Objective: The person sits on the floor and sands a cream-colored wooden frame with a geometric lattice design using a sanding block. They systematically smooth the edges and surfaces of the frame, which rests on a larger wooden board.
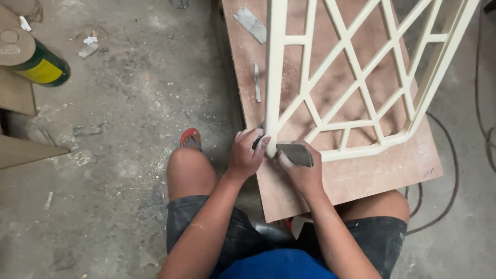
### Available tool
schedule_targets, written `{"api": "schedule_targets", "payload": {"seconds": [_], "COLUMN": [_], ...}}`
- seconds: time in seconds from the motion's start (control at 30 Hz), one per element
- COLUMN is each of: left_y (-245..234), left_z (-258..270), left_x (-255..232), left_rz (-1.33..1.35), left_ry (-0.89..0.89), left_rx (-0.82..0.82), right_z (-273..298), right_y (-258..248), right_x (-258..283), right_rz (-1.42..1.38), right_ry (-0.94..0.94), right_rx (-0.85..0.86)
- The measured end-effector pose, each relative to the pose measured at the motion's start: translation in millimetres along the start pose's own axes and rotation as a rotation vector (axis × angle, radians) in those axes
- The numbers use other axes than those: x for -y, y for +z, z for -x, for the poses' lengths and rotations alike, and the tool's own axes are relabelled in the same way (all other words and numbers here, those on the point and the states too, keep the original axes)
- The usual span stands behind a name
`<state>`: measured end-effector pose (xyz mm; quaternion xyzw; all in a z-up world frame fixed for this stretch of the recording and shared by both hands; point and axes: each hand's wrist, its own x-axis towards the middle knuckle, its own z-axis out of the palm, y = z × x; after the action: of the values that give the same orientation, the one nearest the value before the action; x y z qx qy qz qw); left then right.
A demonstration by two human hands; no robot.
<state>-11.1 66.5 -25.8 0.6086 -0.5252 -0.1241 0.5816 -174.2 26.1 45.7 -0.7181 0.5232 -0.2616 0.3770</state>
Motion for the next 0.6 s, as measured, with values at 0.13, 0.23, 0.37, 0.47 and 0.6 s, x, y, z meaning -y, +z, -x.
{"api": "schedule_targets", "payload": {"seconds": [0.13, 0.23, 0.37, 0.47, 0.6], "left_y": [-5.8, -7.0, -7.2, -8.6, -8.8], "left_z": [-4.0, -5.4, -5.9, -6.6, -7.7], "left_x": [-8.0, -9.6, -8.6, -10.9, -11.1], "left_rz": [0.032, 0.041, 0.069, 0.083, 0.095], "left_ry": [-0.001, -0.014, -0.037, -0.059, -0.064], "left_rx": [-0.002, -0.005, 0.007, 0.013, 0.012], "right_z": [1.8, -9.4, -7.1, -3.0, -1.4], "right_y": [1.5, 2.9, 5.0, 6.9, 9.8], "right_x": [-4.8, -13.9, -9.7, 13.7, 14.9], "right_rz": [0.003, -0.014, -0.011, -0.024, -0.014], "right_ry": [0.037, 0.015, 0.025, 0.035, 0.06], "right_rx": [0.019, 0.001, -0.024, -0.046, -0.051]}}
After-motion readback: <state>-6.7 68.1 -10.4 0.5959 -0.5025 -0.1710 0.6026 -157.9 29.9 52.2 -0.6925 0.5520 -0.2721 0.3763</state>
